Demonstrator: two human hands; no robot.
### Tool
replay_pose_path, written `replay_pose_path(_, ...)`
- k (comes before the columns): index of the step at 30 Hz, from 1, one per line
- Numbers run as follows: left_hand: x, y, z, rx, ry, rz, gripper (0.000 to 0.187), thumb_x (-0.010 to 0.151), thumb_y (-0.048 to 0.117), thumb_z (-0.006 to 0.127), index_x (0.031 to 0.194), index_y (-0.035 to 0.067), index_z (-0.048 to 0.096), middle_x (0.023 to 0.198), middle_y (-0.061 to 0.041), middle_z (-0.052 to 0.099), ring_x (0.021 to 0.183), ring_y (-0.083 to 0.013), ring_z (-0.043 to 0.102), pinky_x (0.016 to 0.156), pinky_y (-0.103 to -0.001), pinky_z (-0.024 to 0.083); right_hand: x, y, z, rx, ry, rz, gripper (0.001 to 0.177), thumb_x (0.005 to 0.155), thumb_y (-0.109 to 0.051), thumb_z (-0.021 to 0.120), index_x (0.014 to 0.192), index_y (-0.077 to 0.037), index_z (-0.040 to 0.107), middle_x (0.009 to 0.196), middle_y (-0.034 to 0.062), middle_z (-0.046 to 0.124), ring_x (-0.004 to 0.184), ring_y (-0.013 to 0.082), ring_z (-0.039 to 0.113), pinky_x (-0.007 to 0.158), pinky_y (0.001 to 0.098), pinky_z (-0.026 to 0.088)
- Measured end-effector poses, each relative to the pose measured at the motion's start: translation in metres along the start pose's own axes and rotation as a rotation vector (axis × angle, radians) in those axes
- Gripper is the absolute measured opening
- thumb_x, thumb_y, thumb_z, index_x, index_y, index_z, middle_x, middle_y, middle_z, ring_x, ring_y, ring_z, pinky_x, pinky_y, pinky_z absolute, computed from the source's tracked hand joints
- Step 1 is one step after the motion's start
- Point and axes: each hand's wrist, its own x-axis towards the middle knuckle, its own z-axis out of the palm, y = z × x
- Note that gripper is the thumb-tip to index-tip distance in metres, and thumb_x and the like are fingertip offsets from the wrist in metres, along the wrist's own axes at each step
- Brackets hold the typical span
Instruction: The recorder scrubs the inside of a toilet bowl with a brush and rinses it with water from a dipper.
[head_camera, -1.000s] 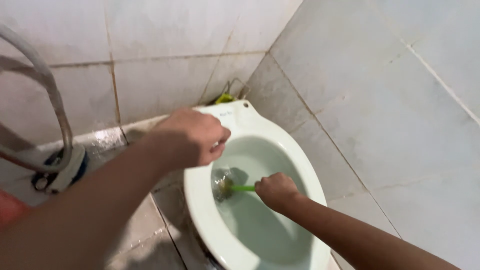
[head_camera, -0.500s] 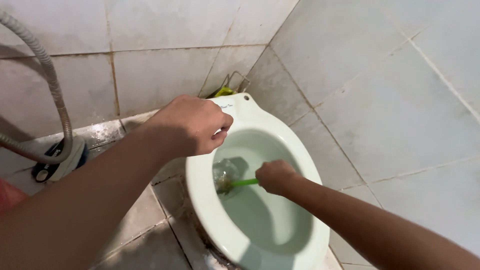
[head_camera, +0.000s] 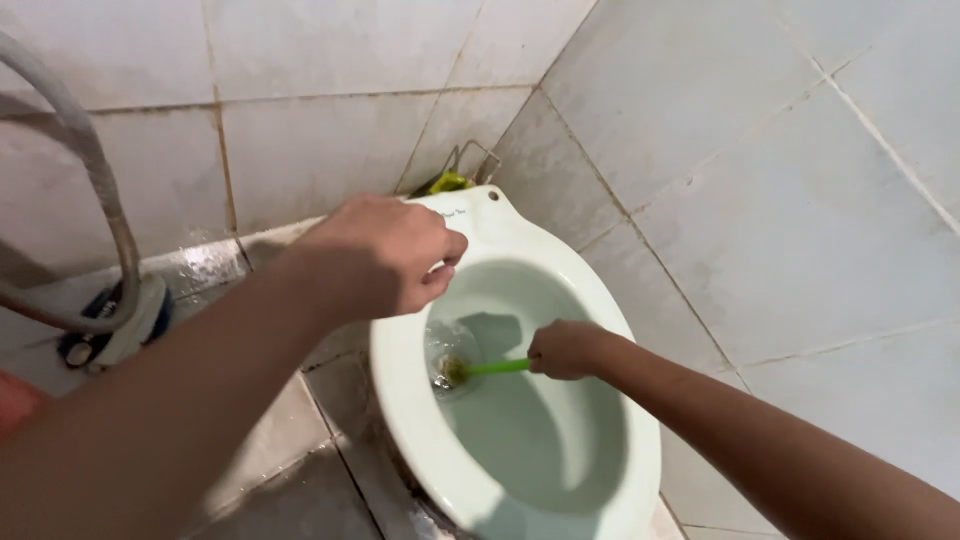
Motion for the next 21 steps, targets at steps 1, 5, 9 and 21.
replay_pose_path(1,0.002,-0.002,0.003,0.007,0.038,0.03,0.015,0.087,0.023,0.062,0.092,0.013,0.072,0.086,-0.011,0.071,0.087,-0.0337,0.068,0.078,-0.05,0.053,0.0,0.004,-0.001,0.075,-0.006,0.01,0.022,0.1,-0.03,0.058,0.114,-0.019,0.072,0.095,0.0055,0.076,0.084,0.0242,0.074,0.075,0.0417,0.058)
replay_pose_path(5,-0.001,-0.002,0.008,-0.023,0.068,0.061,0.015,0.086,0.025,0.063,0.091,0.013,0.072,0.085,-0.01,0.071,0.085,-0.0329,0.069,0.076,-0.05,0.054,-0.006,-0.023,0.013,-0.354,0.137,-0.06,0.019,0.099,-0.02,0.06,0.107,-0.014,0.075,0.098,0.0104,0.074,0.085,0.027,0.073,0.071,0.0433,0.06)
replay_pose_path(9,-0.001,0.002,0.006,0.03,0.004,0.039,0.016,0.088,0.025,0.061,0.095,0.015,0.072,0.085,-0.009,0.072,0.085,-0.0326,0.069,0.075,-0.05,0.054,-0.008,-0.021,0.03,-0.392,0.142,-0.001,0.019,0.1,-0.017,0.059,0.113,-0.009,0.07,0.093,0.0116,0.076,0.08,0.0248,0.077,0.065,0.0395,0.065)
replay_pose_path(21,-0.001,0.0,0.004,0.019,0.02,0.032,0.017,0.088,0.026,0.061,0.096,0.016,0.073,0.085,-0.01,0.073,0.085,-0.0339,0.069,0.074,-0.05,0.054,-0.044,-0.025,0.009,-0.336,0.158,-0.004,0.019,0.101,-0.023,0.06,0.109,-0.012,0.073,0.088,0.0098,0.074,0.076,0.0251,0.074,0.065,0.0399,0.061)
